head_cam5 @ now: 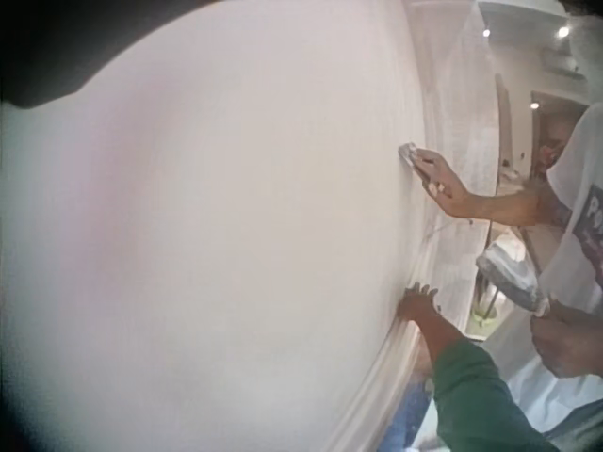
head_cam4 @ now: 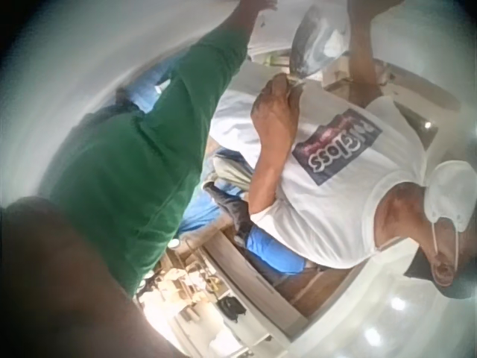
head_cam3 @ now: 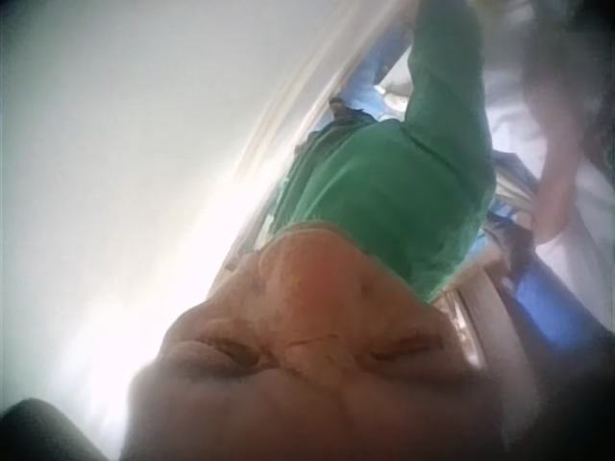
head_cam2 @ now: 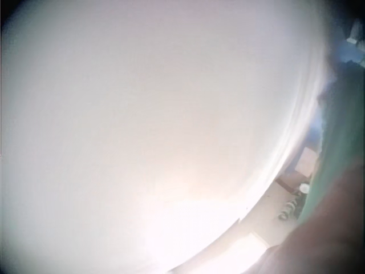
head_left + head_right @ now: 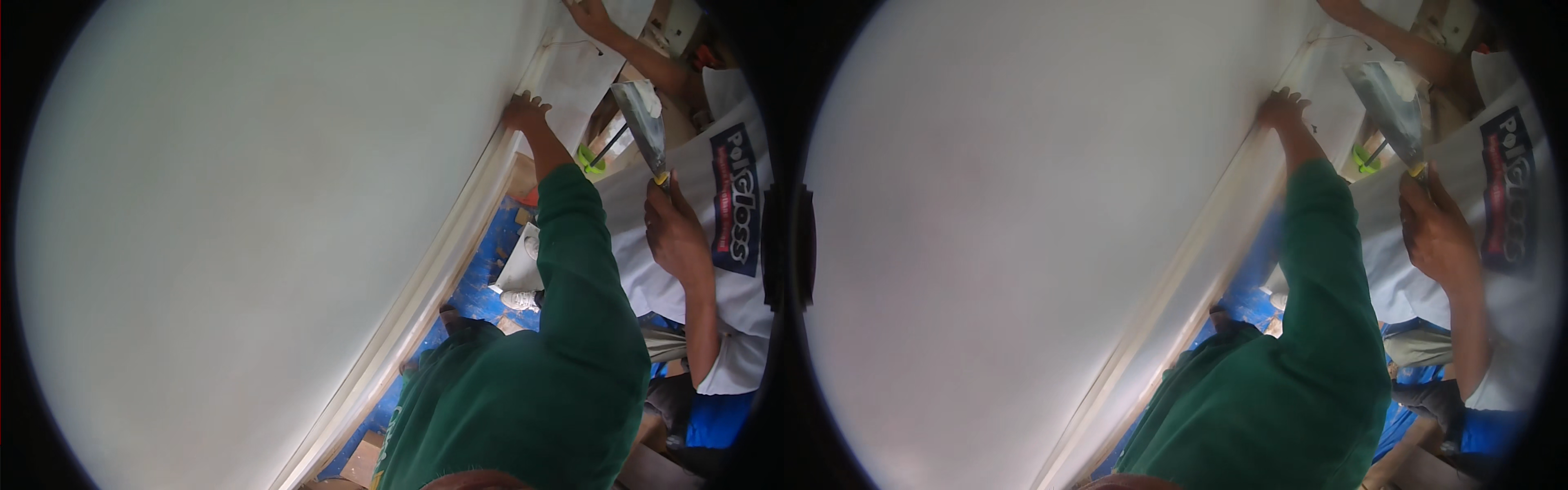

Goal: The person uses a utility knife to cut a long strip of white molding along a wall. They then remove the cut piece and handle a roll of white tape, unrolling and applying it to the wall. The person also picks up a paintbrush and a small container, moving around a cluttered workspace.

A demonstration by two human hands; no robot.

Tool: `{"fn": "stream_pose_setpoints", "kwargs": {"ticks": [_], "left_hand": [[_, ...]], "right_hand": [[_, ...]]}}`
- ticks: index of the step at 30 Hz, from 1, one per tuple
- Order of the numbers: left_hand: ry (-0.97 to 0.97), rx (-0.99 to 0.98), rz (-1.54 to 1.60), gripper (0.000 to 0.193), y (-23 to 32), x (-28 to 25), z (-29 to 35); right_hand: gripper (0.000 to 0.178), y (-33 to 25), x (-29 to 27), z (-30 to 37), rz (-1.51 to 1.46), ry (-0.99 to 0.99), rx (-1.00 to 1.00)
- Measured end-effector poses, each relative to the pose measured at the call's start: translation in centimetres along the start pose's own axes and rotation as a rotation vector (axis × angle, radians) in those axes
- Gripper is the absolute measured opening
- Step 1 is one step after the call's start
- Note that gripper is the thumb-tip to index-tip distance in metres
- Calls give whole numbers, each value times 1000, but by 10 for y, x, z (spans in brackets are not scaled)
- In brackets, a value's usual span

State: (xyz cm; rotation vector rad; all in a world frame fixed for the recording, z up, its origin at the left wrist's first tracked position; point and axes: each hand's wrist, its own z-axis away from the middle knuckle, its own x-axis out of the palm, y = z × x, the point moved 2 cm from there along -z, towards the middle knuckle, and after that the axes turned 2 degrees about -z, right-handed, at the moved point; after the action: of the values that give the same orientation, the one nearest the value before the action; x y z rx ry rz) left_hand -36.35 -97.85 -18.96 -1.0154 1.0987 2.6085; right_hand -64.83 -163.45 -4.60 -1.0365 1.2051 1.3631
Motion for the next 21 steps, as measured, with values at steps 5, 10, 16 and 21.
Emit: {"fn": "stream_pose_setpoints", "kwargs": {"ticks": [5, 10, 16, 21], "left_hand": [[-15, -45, 23, 50, -8, 15, 11], [-46, -79, 37, 49, -14, 25, 13], [-42, -148, 53, 49, -26, 38, 26], [-68, -175, 61, 49, -32, 43, 32]], "right_hand": [[59, 11, 11, -30, -50, -29, 21], [57, 30, 20, -49, -176, -65, -52], [50, 11, 41, -43, -48, 20, -117], [48, 3, 13, -28, -130, -18, -87]]}}
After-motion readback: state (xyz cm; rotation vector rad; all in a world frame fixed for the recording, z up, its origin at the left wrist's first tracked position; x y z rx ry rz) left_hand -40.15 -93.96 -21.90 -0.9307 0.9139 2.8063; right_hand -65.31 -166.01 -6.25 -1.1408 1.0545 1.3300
